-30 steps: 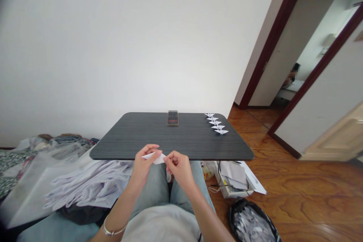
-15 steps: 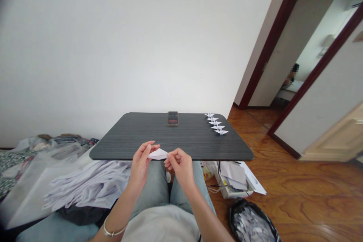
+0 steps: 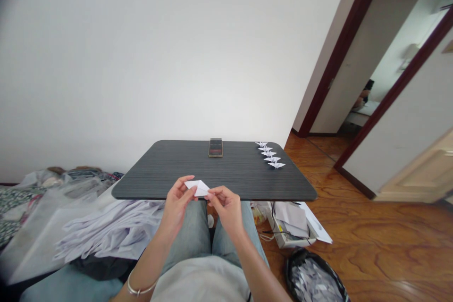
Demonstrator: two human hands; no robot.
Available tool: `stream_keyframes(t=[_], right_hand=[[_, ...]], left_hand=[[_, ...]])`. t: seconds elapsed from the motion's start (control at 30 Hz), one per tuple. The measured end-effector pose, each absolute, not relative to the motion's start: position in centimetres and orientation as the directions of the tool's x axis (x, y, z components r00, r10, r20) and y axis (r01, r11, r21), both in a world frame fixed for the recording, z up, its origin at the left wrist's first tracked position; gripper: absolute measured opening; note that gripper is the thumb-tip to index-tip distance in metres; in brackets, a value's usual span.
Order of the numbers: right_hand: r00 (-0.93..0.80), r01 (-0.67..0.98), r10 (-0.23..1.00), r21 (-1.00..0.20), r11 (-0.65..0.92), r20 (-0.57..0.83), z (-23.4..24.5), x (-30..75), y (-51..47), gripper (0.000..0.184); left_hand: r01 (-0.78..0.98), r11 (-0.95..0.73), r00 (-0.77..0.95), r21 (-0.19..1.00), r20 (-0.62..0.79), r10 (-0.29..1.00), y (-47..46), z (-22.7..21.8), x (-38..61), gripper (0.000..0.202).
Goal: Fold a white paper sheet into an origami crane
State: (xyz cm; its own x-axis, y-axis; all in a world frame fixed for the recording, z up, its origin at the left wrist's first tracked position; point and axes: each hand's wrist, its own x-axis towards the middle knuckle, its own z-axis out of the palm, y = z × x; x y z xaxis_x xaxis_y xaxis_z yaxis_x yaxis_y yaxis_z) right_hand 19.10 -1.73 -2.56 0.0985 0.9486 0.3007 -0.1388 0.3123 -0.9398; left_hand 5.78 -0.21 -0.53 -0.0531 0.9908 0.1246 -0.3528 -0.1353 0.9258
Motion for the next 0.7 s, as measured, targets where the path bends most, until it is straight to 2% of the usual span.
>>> stream_keyframes(t=[0.33,0.7], right_hand=[[0.073,-0.169,0.944,-0.929,0.329,0.321,-2.24,19.24,-1.90,0.018],[0.120,-0.107,0.945,-0.942,0.317,0.305,-2.67,19.49,-1.34,0.018]], left_hand=[[-0.233,-0.215,-0.054,0.948,0.208,0.977,-0.42,-0.19,5.47,0.016],[-0.163,-0.214,-0.013,0.963,0.215,0.977,-0.15,-0.77,5.76,0.022]])
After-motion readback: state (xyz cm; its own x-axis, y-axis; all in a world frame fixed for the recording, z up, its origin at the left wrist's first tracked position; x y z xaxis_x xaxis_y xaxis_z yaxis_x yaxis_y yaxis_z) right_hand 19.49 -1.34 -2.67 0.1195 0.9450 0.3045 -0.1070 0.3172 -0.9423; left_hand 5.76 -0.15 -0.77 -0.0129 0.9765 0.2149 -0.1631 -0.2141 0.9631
